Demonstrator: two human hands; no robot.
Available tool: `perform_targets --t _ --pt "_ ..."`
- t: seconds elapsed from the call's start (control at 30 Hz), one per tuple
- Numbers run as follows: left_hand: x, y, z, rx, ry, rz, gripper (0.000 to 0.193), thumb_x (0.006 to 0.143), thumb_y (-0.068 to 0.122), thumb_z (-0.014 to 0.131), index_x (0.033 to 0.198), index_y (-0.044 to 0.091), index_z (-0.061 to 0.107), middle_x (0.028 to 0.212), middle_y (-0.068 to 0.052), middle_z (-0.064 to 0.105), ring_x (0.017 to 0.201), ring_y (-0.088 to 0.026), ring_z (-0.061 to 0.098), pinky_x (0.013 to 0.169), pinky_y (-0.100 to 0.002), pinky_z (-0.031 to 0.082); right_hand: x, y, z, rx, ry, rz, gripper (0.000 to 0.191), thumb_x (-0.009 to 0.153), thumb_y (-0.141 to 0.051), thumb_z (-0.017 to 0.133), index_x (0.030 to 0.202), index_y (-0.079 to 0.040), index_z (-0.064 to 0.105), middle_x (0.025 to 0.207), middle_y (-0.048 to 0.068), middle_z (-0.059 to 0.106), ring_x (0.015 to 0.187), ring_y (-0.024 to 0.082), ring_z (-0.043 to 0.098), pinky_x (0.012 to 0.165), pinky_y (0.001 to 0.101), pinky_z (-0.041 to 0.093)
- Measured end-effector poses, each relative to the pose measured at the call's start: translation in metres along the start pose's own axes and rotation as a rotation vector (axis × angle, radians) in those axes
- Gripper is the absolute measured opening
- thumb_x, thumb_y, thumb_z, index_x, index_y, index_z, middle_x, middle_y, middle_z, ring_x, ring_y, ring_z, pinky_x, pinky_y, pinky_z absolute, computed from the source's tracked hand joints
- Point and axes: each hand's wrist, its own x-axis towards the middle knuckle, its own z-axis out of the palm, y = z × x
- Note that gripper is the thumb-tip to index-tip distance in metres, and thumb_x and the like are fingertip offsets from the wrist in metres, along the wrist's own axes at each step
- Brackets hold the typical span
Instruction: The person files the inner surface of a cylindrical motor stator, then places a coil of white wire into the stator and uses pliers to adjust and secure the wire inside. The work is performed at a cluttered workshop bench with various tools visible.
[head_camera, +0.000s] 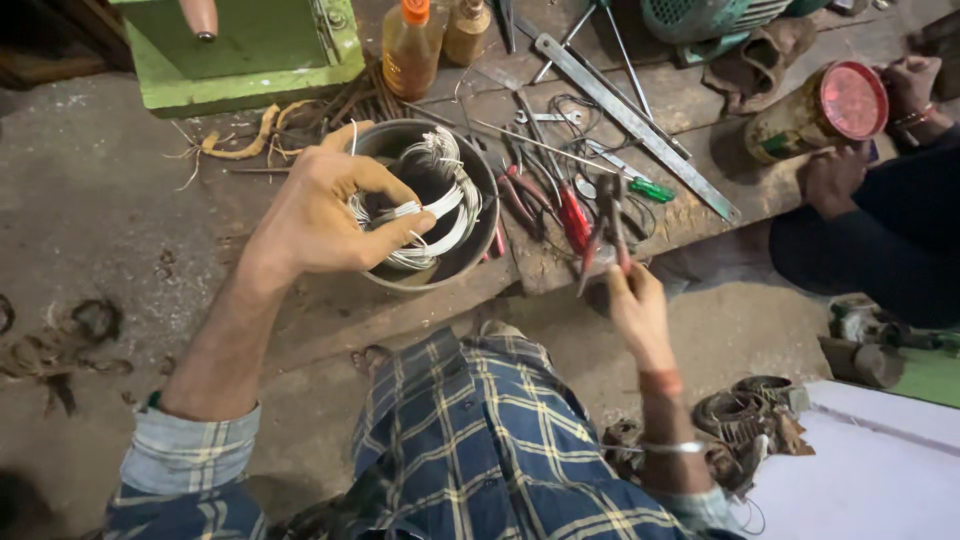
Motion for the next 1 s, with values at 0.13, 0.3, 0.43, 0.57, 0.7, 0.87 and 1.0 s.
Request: perform_targets --t 0.13,0.3,0.43,0.57,0.7,0.87,1.0 --pt "-0.005 -0.006 0.007 -0.079 0.088 0.022 0.015 0.08 0.012 0.086 0.085 0.004 0.075 0.098 -0.011 0.076 0.105 -0.025 0.07 0.101 -0.04 0.052 0.037 0.005 0.06 0.158 0.001 -0.208 0.027 0.105 -0.023 0.061 0.113 0.002 0.067 0.093 0.005 0.071 0.084 0.009 0.061 0.074 0.029 0.051" --pt "-0.017 -0.018 0.02 -0.16 0.258 0.049 0.009 0.087 0.005 0.082 0.085 0.003 0.073 0.085 -0.009 0.074 0.087 -0.021 0.073 0.124 -0.051 0.043 0.067 0.005 0.111 0.065 0.043 -0.159 0.027 0.1 -0.023 0.066 0.11 0.002 0.067 0.089 0.015 0.069 0.08 0.024 0.066 0.075 0.037 0.053" --pt "-0.026 -0.028 0.028 -0.337 0.425 0.045 0.011 0.091 0.003 0.079 0.085 0.005 0.07 0.085 -0.006 0.073 0.084 -0.015 0.072 0.126 -0.051 0.04 0.075 -0.005 0.117 -0.116 0.177 -0.459 0.034 0.094 -0.019 0.071 0.12 0.003 0.065 0.103 0.021 0.07 0.094 0.033 0.067 0.084 0.0431 0.055" --pt "-0.024 -0.027 0.026 -0.358 0.399 0.027 0.01 0.091 0.003 0.079 0.085 0.005 0.071 0.084 -0.005 0.072 0.086 -0.015 0.072 0.127 -0.052 0.04 0.072 -0.031 0.1 -0.235 0.077 -0.656 0.046 0.083 -0.014 0.072 0.127 0.0 0.067 0.118 0.028 0.066 0.104 0.04 0.065 0.086 0.0445 0.055" --pt "-0.016 -0.007 0.014 -0.165 0.244 -0.003 0.011 0.088 0.011 0.08 0.088 0.003 0.073 0.084 -0.007 0.073 0.088 -0.02 0.073 0.123 -0.053 0.042 0.056 -0.081 0.074 -0.174 0.085 -0.457 0.032 0.089 -0.014 0.076 0.119 -0.005 0.071 0.11 0.019 0.07 0.088 0.03 0.071 0.078 0.0359 0.056" --pt "-0.01 0.021 0.011 0.045 0.173 -0.036 0.017 0.088 0.019 0.078 0.082 0.004 0.072 0.082 -0.01 0.07 0.085 -0.028 0.068 0.096 -0.043 0.051 0.022 -0.175 0.026 0.304 0.083 -0.576 0.033 0.097 -0.009 0.08 0.126 -0.003 0.065 0.111 0.01 0.069 0.095 0.019 0.069 0.086 0.0283 0.057" --pt "-0.009 0.019 0.026 0.031 0.326 -0.037 0.023 0.093 0.016 0.073 0.076 0.002 0.065 0.071 -0.01 0.062 0.071 -0.026 0.061 0.082 -0.04 0.047 0.007 -0.252 0.025 0.223 -0.215 -0.818 0.087 0.077 -0.016 0.092 0.147 -0.001 0.045 0.138 0.017 0.054 0.126 0.031 0.06 0.103 0.0399 0.056"
